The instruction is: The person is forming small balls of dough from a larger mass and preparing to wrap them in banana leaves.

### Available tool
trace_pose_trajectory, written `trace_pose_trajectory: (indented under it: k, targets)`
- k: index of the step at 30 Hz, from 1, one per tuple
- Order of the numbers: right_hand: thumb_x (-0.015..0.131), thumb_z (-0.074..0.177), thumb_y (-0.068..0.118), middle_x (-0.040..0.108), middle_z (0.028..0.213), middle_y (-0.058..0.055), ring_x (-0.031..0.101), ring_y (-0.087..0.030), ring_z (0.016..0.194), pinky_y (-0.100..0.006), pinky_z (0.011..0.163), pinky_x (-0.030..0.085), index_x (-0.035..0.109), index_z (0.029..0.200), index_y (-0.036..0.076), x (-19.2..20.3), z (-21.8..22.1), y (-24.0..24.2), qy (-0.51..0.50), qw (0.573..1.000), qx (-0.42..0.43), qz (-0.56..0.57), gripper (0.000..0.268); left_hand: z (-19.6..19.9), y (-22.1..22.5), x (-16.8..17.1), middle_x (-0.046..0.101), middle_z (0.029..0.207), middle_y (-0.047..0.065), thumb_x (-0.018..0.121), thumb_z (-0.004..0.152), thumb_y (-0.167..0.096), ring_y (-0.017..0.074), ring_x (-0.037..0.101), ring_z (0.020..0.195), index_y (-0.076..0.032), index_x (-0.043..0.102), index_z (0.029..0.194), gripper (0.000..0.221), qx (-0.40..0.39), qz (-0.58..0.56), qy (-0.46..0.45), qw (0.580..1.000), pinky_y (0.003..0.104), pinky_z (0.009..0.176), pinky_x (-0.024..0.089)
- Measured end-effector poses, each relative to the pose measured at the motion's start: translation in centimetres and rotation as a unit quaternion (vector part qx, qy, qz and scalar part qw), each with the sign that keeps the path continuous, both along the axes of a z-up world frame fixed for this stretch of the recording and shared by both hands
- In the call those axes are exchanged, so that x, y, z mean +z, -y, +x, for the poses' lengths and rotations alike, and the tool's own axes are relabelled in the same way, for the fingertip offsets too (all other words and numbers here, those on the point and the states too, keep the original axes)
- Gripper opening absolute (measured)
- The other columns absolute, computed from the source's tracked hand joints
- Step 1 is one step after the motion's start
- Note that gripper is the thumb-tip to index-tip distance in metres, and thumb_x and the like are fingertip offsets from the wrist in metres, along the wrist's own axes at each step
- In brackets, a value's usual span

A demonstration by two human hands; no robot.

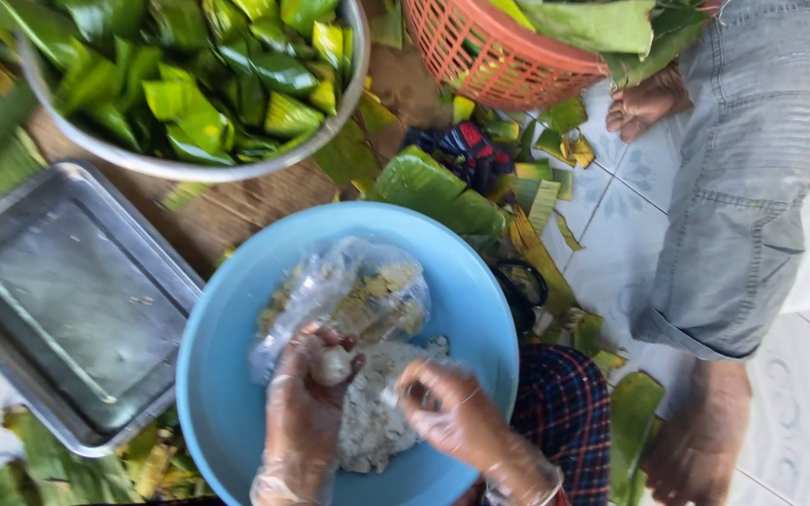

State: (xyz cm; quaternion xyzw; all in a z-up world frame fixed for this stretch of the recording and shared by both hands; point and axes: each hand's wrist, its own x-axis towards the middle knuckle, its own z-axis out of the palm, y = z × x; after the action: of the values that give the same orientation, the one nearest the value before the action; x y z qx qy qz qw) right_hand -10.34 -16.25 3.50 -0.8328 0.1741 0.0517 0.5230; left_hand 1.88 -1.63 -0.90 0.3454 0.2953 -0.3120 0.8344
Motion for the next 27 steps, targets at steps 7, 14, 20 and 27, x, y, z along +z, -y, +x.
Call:
trace_pose_trajectory:
  k: [7,14,20,27]
  targets:
    - [0.068,0.094,0.013,0.075,0.107,-0.008,0.074,-0.017,0.079,-0.029,0.062,0.064,0.071,0.113,0.009,2.6,1.0,4.7,0.089,0.979,-0.177,0.046,0.019,0.2,0.5,1.3,0.067,0.118,0.018,0.056,0.096,-0.012,0.037,0.067,0.109,-0.004,0.062,0.12,0.026,0.002,0.031,-0.026,0.999,0.047,0.082,0.055]
    - [0.069,0.094,0.006,0.082,0.111,-0.009,0.078,-0.017,0.102,-0.029,0.08,0.064,0.078,0.106,0.005,-0.6,2.3,-1.5,0.017,0.966,-0.165,0.2,0.015,-1.5,0.6,0.0,0.07,0.117,0.024,0.049,0.101,-0.008,0.0381,0.066,0.112,0.001,0.064,0.119,0.025,-0.035,-0.047,-0.031,0.998,0.05,0.09,0.056]
    - [0.076,0.09,0.01,0.076,0.095,-0.008,0.069,-0.017,0.072,-0.03,0.064,0.058,0.078,0.1,0.004,-1.5,1.7,-1.0,0.047,0.958,-0.183,0.214,0.012,-2.5,0.8,0.1,0.071,0.111,0.018,0.058,0.098,-0.005,0.0312,0.067,0.102,0.0,0.069,0.109,0.017,-0.056,-0.043,-0.027,0.997,0.045,0.087,0.059]
    - [0.072,0.092,0.008,0.08,0.099,-0.005,0.076,-0.022,0.094,-0.035,0.078,0.06,0.074,0.101,0.013,-0.2,2.2,-1.7,0.127,0.983,-0.118,-0.061,0.011,-3.2,0.5,-0.6,0.071,0.119,0.016,0.068,0.091,-0.006,0.0293,0.067,0.107,0.0,0.068,0.115,0.025,-0.09,-0.059,0.05,0.993,0.044,0.095,0.056]
